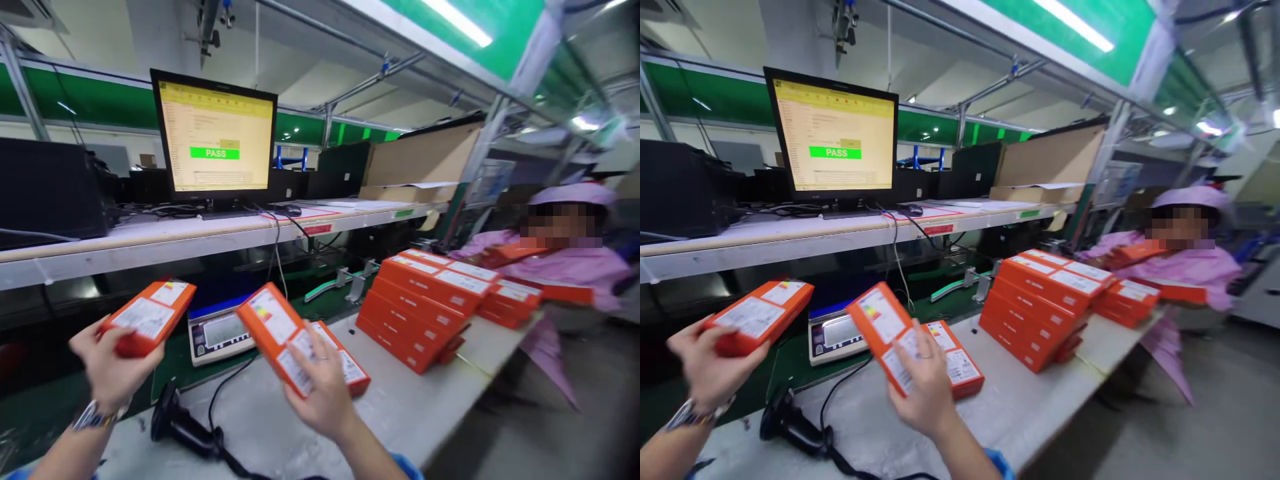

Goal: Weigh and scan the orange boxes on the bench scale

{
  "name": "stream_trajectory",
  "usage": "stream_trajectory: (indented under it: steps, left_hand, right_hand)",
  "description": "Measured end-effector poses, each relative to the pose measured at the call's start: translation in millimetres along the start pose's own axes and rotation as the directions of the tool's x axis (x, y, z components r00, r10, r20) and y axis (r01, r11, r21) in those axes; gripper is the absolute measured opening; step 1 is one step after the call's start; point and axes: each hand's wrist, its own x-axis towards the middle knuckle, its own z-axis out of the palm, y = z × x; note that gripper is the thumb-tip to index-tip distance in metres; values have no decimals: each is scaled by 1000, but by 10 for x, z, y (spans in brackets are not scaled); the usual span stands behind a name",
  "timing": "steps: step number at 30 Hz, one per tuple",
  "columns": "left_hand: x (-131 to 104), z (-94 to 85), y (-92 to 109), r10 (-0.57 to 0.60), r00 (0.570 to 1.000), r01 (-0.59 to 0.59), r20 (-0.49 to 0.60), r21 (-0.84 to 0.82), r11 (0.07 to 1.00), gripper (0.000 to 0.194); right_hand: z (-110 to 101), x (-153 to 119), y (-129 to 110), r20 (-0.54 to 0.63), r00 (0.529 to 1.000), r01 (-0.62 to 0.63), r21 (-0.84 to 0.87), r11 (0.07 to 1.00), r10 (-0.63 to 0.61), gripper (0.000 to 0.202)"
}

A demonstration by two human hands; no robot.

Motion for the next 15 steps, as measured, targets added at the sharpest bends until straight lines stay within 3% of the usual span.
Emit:
stream_trajectory:
  steps: [3,5,7,9,10,13,15]
  left_hand:
    - [113,802,237,-77,995,80,59,-44,996,55]
    - [81,1266,323,-177,974,180,143,-13,984,55]
    - [-23,1577,363,-189,954,188,233,26,982,56]
    - [-165,1731,367,-148,934,141,326,45,989,55]
    - [-238,1761,359,-128,919,116,373,55,992,54]
    - [-417,1717,330,-95,885,60,456,92,994,50]
    - [-486,1591,322,-81,883,38,463,103,994,52]
  right_hand:
    - [-323,-130,663,30,954,-295,-102,950,299,51]
    - [-408,-95,981,162,860,-443,-232,866,484,53]
    - [-396,-56,1124,307,751,-479,-356,802,584,53]
    - [-313,-83,1114,379,694,-456,-428,781,613,52]
    - [-253,-136,1073,359,699,-449,-453,770,619,52]
    - [-24,-450,926,103,790,-504,-452,736,604,71]
    - [144,-706,876,-84,811,-571,-334,750,579,82]
